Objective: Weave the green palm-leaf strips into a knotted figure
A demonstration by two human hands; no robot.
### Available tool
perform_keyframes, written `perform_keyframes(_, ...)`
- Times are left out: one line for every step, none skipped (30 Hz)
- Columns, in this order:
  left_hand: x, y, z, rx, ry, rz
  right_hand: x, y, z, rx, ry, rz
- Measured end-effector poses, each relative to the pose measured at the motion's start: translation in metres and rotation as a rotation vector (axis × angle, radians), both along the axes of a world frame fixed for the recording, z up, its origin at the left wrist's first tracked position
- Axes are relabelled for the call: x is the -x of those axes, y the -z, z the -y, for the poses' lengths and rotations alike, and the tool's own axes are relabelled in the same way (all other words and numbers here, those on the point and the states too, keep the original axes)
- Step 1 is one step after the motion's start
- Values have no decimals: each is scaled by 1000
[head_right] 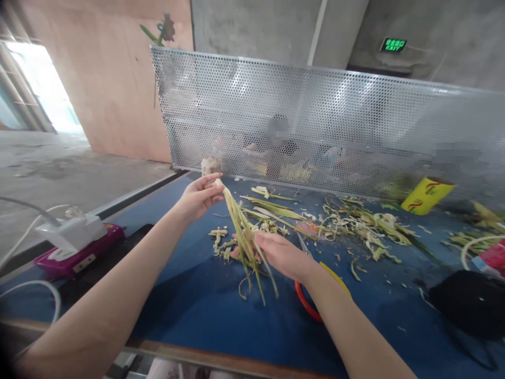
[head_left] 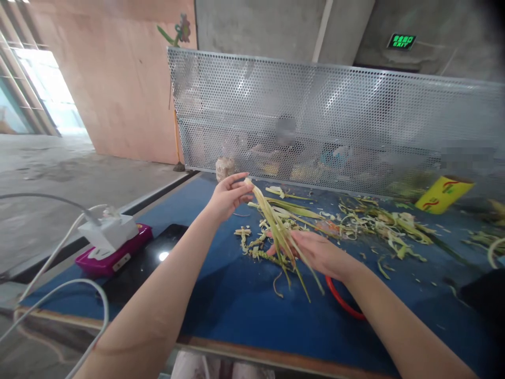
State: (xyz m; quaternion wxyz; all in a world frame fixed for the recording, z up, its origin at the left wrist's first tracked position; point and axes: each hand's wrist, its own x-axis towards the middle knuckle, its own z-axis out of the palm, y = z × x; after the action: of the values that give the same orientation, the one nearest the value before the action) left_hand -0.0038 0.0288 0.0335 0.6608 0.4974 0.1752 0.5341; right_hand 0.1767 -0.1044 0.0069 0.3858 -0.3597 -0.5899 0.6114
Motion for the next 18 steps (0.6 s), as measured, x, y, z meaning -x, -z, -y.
perform_keyframes(0, 0, -1, -8, -18, 1, 0, 2, -1, -2, 9, 11)
perform_keyframes(1, 0, -2, -18, -34, 3, -1, 3, -1, -1, 14, 18)
perform_keyframes(1, 0, -3, -31, -47, 3, -1, 5, -2, 6, 18, 15)
perform_keyframes(2, 0, -3, -47, -57, 2, -2, 7, -3, 18, 21, 3)
perform_keyframes(2, -1, -3, -65, -65, -2, -3, 8, -4, 35, 27, -12)
perform_keyframes(2, -2, -3, -85, -71, -7, -3, 9, -5, 54, 34, -22)
perform_keyframes(2, -2, -2, -106, -78, -15, -4, 10, -5, 74, 43, -23)
perform_keyframes(2, -3, -2, -128, -85, -24, -4, 11, -6, 93, 50, -16)
perform_keyframes(2, -4, -1, -149, -94, -32, -4, 11, -6, 106, 54, -5)
perform_keyframes(2, -6, 0, -167, -105, -36, -5, 12, -7, 108, 58, 7)
perform_keyframes(2, -7, 1, -182, -118, -36, -5, 12, -7, 101, 63, 16)
perform_keyframes(2, -8, 2, -193, -130, -33, -5, 13, -7, 89, 66, 21)
perform_keyframes(2, -8, 2, -200, -141, -28, -5, 13, -7, 80, 71, 24)
perform_keyframes(2, -9, 2, -205, -151, -25, -5, 13, -7, 75, 81, 27)
perform_keyframes(2, -9, 1, -207, -159, -25, -5, 13, -7, 73, 93, 36)
perform_keyframes(2, -8, 1, -207, -166, -27, -5, 13, -7, 71, 103, 50)
perform_keyframes(3, -8, 0, -206, -173, -31, -5, 13, -7, 67, 108, 68)
perform_keyframes(3, -7, -1, -202, -180, -35, -6, 13, -7, 59, 110, 88)
